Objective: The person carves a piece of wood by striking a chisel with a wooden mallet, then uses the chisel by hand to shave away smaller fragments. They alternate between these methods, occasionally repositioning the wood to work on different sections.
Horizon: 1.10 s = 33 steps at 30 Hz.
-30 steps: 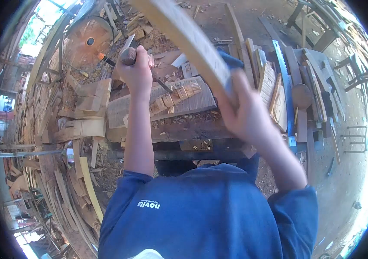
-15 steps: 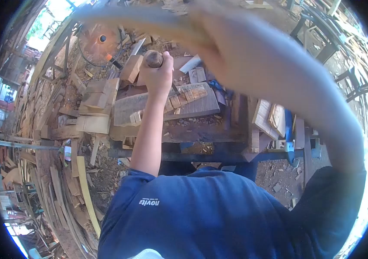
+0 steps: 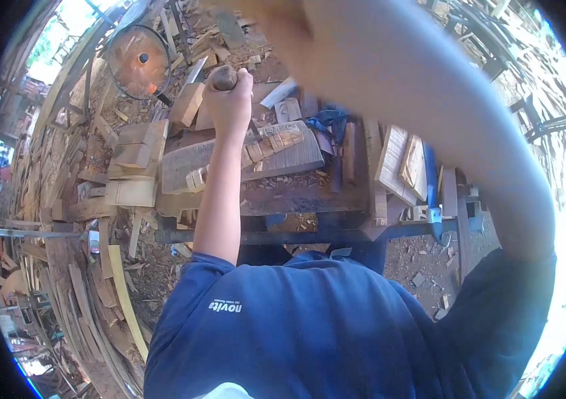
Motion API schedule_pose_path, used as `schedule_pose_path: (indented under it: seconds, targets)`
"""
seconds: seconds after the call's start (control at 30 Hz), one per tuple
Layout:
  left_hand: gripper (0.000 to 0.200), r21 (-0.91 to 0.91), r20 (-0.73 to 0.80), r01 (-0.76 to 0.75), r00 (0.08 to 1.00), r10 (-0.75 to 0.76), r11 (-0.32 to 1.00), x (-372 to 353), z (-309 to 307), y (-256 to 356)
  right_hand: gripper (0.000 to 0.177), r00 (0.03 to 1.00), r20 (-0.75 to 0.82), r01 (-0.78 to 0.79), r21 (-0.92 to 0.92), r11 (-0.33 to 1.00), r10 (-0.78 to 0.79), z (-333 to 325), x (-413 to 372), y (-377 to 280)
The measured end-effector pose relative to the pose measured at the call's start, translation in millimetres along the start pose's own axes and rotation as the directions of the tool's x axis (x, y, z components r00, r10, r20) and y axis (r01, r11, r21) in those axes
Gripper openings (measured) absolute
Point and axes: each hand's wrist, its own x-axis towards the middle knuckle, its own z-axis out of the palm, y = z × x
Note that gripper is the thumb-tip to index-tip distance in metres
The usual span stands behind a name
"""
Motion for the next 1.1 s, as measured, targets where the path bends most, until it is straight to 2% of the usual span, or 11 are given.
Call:
schedule_pose_path:
  seconds: [0.23,0.33,0.47,0.57,0.63,0.67,0.73,0.93,1.0,1.07,1.1]
  targets:
    - [0.014,-0.059,-0.016,0.035,0.999,-0.036,0.998,0.3,3.4,-7.0,0.025,0.983,0.133,0.157,-0.262,0.952,-0.125,48.8,-4.0,34.1]
    - [0.013,-0.110,-0.012,0.033,0.999,-0.034,0.993,-3.8,2.8,-0.6,0.025,0.915,0.366,-0.117,-0.165,0.979,0.171,30.7,2.4,13.0]
    - [0.012,0.007,0.016,0.072,0.997,-0.072,0.997,2.3,-0.4,-10.1,0.027,0.990,0.073,0.120,0.026,0.992,-0.121,-7.3,14.4,4.7]
    - [0.008,0.031,-0.010,0.041,0.999,-0.040,0.999,3.4,1.6,-12.7,0.027,0.936,-0.182,0.319,0.078,0.944,-0.301,15.8,28.0,30.5]
    - [0.009,-0.032,-0.002,0.044,0.999,-0.044,0.999,-0.4,0.4,-10.7,0.024,0.993,-0.104,-0.041,0.094,0.995,0.051,39.2,1.7,16.0]
    - [0.012,-0.100,-0.007,0.037,0.999,-0.038,0.994,-0.3,1.7,-8.3,0.024,0.994,-0.099,-0.032,0.089,0.995,0.041,44.0,0.7,20.9]
    - [0.013,-0.104,-0.030,-0.045,0.999,0.042,0.994,-6.6,7.5,-5.3,0.024,0.953,0.295,-0.076,0.004,0.997,0.071,63.5,-7.6,27.8]
    - [0.015,-0.041,-0.007,-0.008,1.000,0.008,0.999,-7.9,2.9,-9.4,0.028,0.990,0.144,-0.002,0.056,0.998,-0.006,35.1,-2.4,20.8]
    - [0.015,0.005,-0.001,0.041,0.999,-0.041,0.999,-6.5,0.7,-10.3,0.030,0.959,-0.119,-0.201,0.345,0.917,0.255,24.3,-2.6,3.9]
    - [0.014,0.023,0.015,0.042,0.999,-0.042,0.999,-5.8,0.2,-6.6,0.034,0.999,-0.032,0.007,0.342,0.939,0.005,1.3,2.2,0.5]
    - [0.014,0.028,0.017,0.043,0.999,-0.043,0.999,-5.8,-1.0,-6.1,0.031,1.000,0.009,-0.029,0.159,0.987,0.028,17.3,5.0,12.7]
